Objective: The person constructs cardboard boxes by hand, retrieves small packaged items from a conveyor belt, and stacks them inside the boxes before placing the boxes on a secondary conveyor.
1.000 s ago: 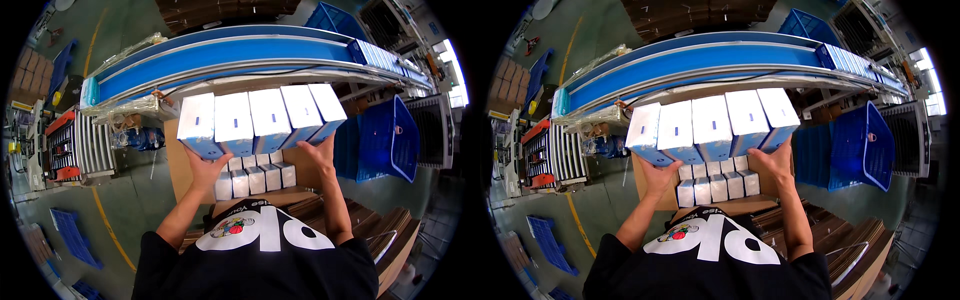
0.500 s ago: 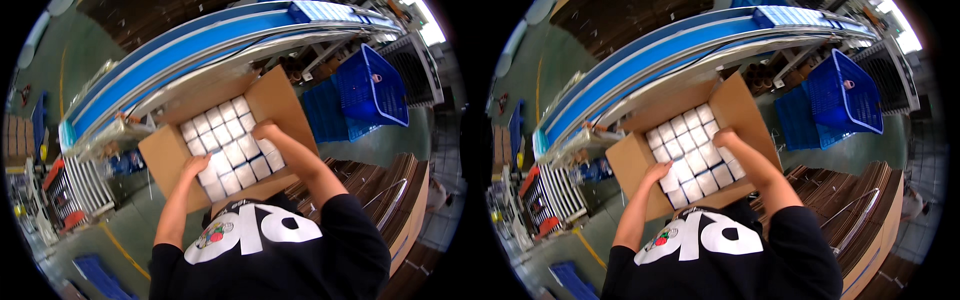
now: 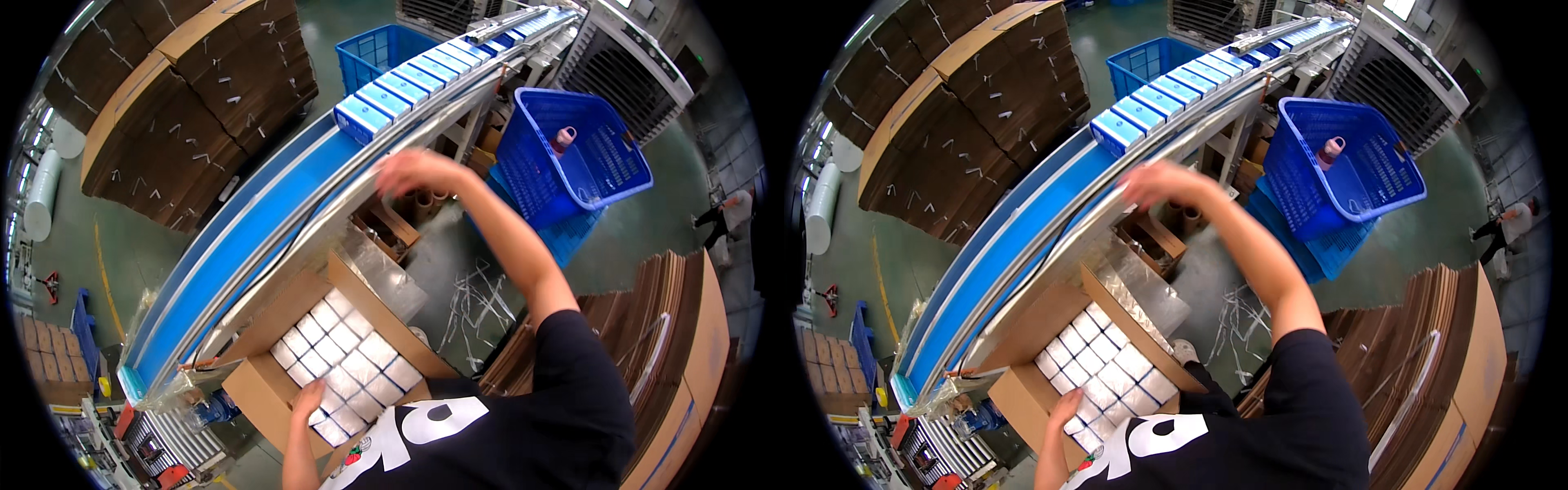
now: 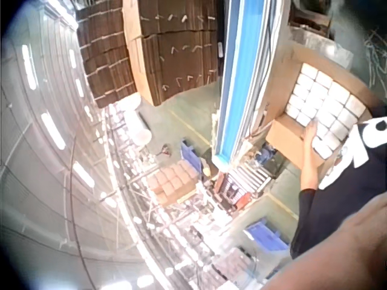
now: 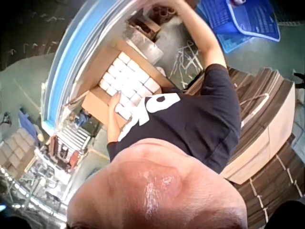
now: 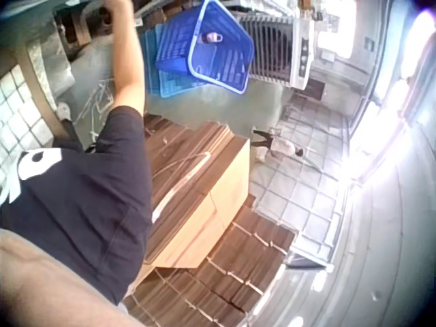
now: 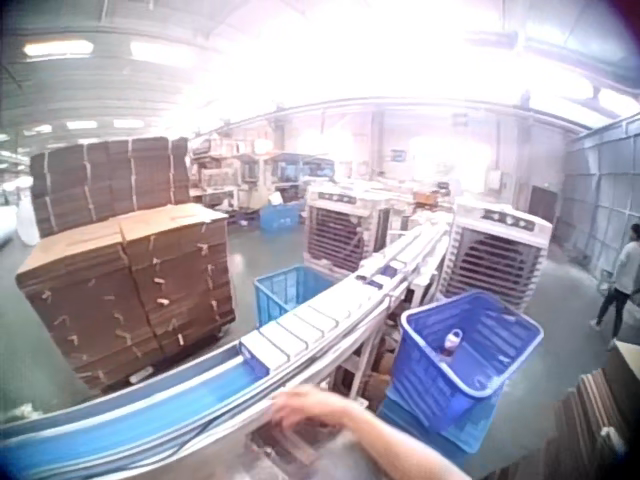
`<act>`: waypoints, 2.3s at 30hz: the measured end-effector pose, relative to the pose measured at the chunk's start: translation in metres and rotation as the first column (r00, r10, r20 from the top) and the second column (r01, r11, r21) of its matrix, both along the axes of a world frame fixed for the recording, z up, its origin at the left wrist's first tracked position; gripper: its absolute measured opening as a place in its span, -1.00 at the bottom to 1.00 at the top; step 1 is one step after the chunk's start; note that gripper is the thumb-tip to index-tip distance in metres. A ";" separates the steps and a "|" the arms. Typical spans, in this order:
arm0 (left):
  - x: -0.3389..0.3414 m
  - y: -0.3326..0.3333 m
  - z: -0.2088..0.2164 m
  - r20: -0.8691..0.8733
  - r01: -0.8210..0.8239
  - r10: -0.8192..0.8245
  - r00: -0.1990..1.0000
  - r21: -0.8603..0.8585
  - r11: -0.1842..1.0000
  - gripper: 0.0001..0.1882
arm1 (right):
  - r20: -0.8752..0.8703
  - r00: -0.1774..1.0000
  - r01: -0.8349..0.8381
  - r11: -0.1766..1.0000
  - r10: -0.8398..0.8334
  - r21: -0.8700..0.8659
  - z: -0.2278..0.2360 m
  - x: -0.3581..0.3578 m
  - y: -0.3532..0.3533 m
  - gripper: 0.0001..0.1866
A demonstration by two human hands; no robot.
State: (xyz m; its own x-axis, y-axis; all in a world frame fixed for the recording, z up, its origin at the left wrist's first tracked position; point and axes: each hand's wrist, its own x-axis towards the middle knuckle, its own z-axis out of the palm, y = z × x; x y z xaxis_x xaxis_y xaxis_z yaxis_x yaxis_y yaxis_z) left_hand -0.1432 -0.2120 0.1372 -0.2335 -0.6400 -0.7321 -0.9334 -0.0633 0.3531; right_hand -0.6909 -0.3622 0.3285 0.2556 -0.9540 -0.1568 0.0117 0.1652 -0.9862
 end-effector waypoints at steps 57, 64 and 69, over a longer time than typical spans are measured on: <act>0.030 -0.035 0.198 -0.989 -0.941 -0.121 0.083 -0.118 0.317 0.14 | -0.132 0.810 0.352 0.652 -0.572 -0.672 0.022 0.295 0.107 0.12; 0.039 0.025 0.174 -0.984 -0.911 0.023 0.178 -0.156 0.381 0.09 | -0.154 0.826 0.430 0.783 -0.542 -0.450 -0.013 0.301 0.176 -0.01; 0.048 0.044 0.133 -0.897 -0.864 0.310 0.315 -0.137 0.484 0.00 | -0.489 0.753 0.328 0.895 -0.441 -0.301 -0.031 0.291 0.177 -0.13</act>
